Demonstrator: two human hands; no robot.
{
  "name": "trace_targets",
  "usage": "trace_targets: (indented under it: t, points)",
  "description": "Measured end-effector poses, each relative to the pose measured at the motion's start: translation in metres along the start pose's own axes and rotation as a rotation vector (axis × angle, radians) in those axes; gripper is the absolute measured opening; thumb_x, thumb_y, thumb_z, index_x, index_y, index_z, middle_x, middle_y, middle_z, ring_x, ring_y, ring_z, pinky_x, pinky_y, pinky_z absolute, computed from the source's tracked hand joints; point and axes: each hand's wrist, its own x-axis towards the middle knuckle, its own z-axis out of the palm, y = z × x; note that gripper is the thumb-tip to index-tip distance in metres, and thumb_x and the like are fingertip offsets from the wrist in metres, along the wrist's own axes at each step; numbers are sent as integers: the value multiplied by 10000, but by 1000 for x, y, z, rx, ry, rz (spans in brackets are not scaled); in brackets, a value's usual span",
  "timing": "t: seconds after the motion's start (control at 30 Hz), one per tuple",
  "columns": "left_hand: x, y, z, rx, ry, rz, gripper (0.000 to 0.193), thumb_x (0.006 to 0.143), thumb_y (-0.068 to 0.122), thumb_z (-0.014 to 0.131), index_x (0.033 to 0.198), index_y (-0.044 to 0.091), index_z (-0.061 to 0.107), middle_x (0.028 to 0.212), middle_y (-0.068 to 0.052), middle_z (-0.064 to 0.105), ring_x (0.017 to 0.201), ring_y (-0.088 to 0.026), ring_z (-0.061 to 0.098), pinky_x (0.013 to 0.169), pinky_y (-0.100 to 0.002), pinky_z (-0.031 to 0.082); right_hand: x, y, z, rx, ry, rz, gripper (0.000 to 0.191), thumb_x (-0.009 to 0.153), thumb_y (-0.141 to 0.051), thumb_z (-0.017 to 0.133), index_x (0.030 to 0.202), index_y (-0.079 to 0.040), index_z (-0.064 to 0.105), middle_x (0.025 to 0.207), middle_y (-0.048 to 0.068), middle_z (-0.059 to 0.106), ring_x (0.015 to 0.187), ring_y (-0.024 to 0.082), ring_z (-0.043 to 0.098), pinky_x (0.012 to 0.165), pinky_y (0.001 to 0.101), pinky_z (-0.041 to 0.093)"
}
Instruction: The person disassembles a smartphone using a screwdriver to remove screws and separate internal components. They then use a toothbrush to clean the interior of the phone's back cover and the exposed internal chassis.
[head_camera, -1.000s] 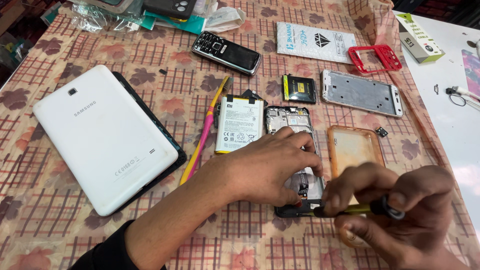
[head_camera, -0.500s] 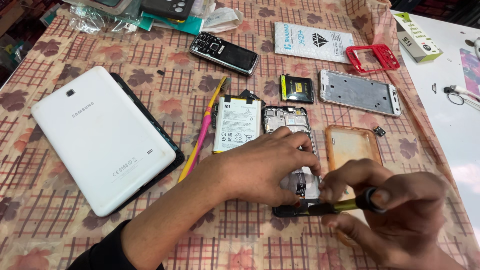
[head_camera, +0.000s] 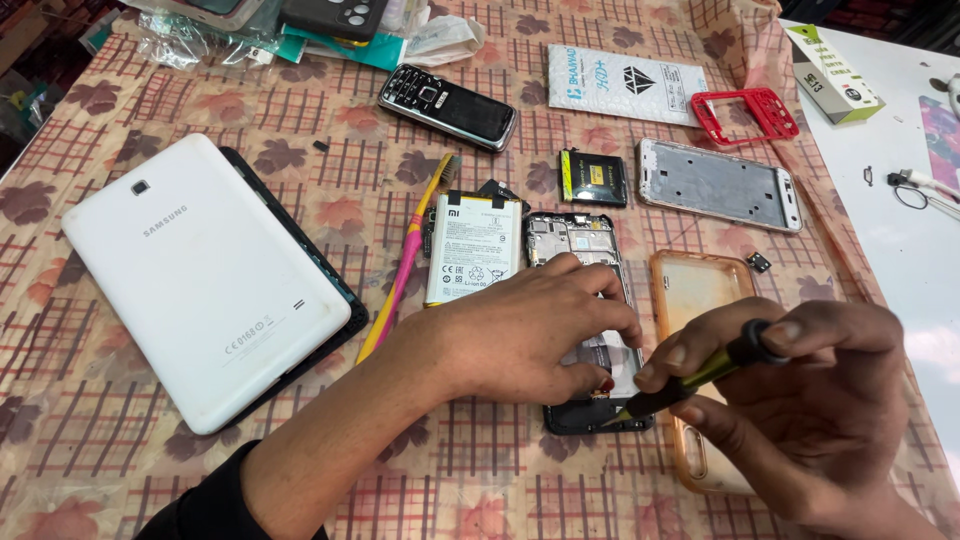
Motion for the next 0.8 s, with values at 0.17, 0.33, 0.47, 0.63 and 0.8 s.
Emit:
trace_targets:
  t: [0.17,0.33,0.47,0.63,0.8]
  points:
    - [0,2,-2,-12,-1,-9,433,807,248,717,1224,144,669,1155,-76,589,1165,-286,512,1019,-427,448,2,1,-1,-43,-32,-10,573,898,122,646,1303,-172,367,1153,214,632,1088,286,739,910,439,709]
    - [1,3,-3,5,-3,-18,442,787,239,730,1215,145,672,1158,-76,586,1171,-287,509,1014,-420,454,3,7,-1,-49,-66,-17,562,900,119,648,1301,-166,375,1150,219,640,1083,285,736,907,430,705]
    - [2,4,-3,5,-20,-39,445,784,246,733,1214,151,670,1151,-68,584,1170,-282,505,1005,-415,457,3,7,-2,-34,-70,-21,559,903,116,650,1300,-166,375,1154,217,635,1085,287,735,913,437,704]
    - [3,5,-3,13,-19,-45,443,783,258,741,1209,156,677,1146,-64,588,1170,-277,509,1012,-414,454,3,5,-3,2,-63,-17,557,909,111,649,1305,-168,373,1155,214,636,1088,289,732,927,449,693]
    - [3,4,-1,21,6,-21,455,778,255,749,1213,144,672,1155,-71,587,1172,-285,508,1011,-418,455,2,8,-3,-43,-69,-26,563,899,122,653,1299,-162,377,1158,222,636,1082,296,731,909,455,704]
